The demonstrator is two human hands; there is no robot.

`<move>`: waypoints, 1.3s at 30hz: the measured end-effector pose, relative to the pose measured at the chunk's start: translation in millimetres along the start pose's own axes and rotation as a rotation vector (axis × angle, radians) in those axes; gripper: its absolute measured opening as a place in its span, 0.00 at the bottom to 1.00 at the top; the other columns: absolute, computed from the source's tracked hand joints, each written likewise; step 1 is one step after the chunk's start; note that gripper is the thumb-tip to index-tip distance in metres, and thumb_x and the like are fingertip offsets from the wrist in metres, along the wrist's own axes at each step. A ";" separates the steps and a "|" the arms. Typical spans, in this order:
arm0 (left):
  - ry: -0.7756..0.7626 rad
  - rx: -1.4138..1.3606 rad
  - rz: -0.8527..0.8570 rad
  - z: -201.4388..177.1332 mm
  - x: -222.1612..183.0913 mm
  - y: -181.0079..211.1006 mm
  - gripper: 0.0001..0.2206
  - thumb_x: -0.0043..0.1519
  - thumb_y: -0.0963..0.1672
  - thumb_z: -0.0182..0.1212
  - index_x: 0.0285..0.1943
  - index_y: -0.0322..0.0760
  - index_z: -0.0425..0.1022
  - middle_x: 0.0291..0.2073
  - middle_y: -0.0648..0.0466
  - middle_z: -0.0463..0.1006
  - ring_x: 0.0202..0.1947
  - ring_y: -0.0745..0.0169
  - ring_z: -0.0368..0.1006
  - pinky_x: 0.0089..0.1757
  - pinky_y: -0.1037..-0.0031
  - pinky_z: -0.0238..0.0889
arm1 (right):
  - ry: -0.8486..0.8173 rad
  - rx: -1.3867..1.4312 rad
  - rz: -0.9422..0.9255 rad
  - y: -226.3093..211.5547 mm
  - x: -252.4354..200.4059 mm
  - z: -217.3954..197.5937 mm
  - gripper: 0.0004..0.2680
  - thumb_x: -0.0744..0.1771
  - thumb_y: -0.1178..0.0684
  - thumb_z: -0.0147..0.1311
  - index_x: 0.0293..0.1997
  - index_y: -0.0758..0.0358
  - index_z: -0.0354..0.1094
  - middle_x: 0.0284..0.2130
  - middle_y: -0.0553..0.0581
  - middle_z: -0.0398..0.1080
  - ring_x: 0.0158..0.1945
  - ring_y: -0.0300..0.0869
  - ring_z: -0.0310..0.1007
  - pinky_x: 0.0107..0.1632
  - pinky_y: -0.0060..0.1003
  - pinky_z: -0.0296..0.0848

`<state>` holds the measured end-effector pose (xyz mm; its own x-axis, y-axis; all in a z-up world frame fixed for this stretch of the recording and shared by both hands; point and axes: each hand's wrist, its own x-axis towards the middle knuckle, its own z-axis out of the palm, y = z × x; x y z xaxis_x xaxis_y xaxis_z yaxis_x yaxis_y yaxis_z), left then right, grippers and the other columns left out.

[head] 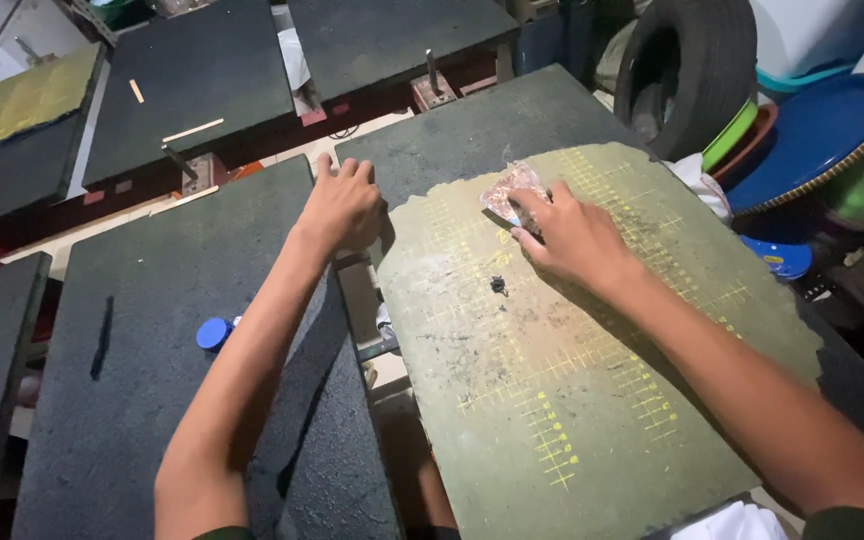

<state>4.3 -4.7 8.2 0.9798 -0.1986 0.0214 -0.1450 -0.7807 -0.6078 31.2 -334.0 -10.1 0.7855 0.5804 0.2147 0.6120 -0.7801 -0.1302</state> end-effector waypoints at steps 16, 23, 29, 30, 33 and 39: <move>-0.174 -0.220 0.013 -20.5 -10.0 -19.0 0.21 0.56 0.40 0.66 0.60 0.31 0.72 0.59 0.49 0.65 0.45 0.52 0.79 0.49 0.57 0.78 | 0.030 0.016 -0.009 3.4 -0.2 5.1 0.17 0.68 0.41 0.54 0.64 0.44 0.62 0.42 0.65 0.67 0.36 0.70 0.80 0.41 0.61 0.79; -0.148 -0.716 -0.184 -14.5 -24.1 -30.7 0.12 0.64 0.43 0.60 0.56 0.42 0.79 0.57 0.49 0.71 0.52 0.38 0.77 0.51 0.50 0.71 | 0.021 0.019 0.001 6.5 0.5 9.9 0.18 0.67 0.41 0.53 0.65 0.43 0.61 0.42 0.65 0.67 0.36 0.70 0.80 0.42 0.61 0.79; -0.104 -0.553 -0.184 -14.5 -26.9 -11.7 0.10 0.61 0.45 0.66 0.51 0.52 0.80 0.52 0.59 0.75 0.50 0.56 0.78 0.49 0.63 0.70 | 0.019 0.007 0.008 5.8 -0.3 6.0 0.18 0.68 0.40 0.52 0.65 0.41 0.61 0.43 0.63 0.66 0.36 0.69 0.80 0.42 0.61 0.79; -0.104 -0.554 -0.185 -14.3 -26.5 -12.2 0.10 0.61 0.45 0.66 0.51 0.52 0.80 0.52 0.59 0.75 0.50 0.56 0.78 0.49 0.63 0.70 | 0.019 0.006 0.008 5.1 -0.2 5.4 0.18 0.68 0.40 0.52 0.65 0.41 0.61 0.43 0.63 0.66 0.36 0.69 0.80 0.42 0.61 0.79; -0.100 -0.564 -0.188 -23.3 -24.8 -12.2 0.11 0.60 0.44 0.69 0.51 0.50 0.81 0.51 0.56 0.77 0.49 0.57 0.77 0.49 0.62 0.68 | 0.011 0.017 0.007 5.0 0.1 4.7 0.18 0.68 0.40 0.52 0.65 0.42 0.61 0.43 0.64 0.66 0.36 0.69 0.80 0.42 0.61 0.79; -0.184 -0.453 -0.131 -9.1 -9.7 -12.9 0.17 0.57 0.48 0.72 0.55 0.47 0.80 0.54 0.53 0.77 0.56 0.53 0.74 0.57 0.51 0.63 | 0.015 0.008 -0.001 3.3 0.1 6.0 0.17 0.68 0.40 0.52 0.65 0.42 0.61 0.44 0.64 0.66 0.37 0.69 0.80 0.42 0.61 0.79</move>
<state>-4.5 1.8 23.1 0.9958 -0.0058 -0.0911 -0.0242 -0.9790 -0.2026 33.9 -335.2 -16.3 0.7833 0.5776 0.2298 0.6136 -0.7775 -0.1375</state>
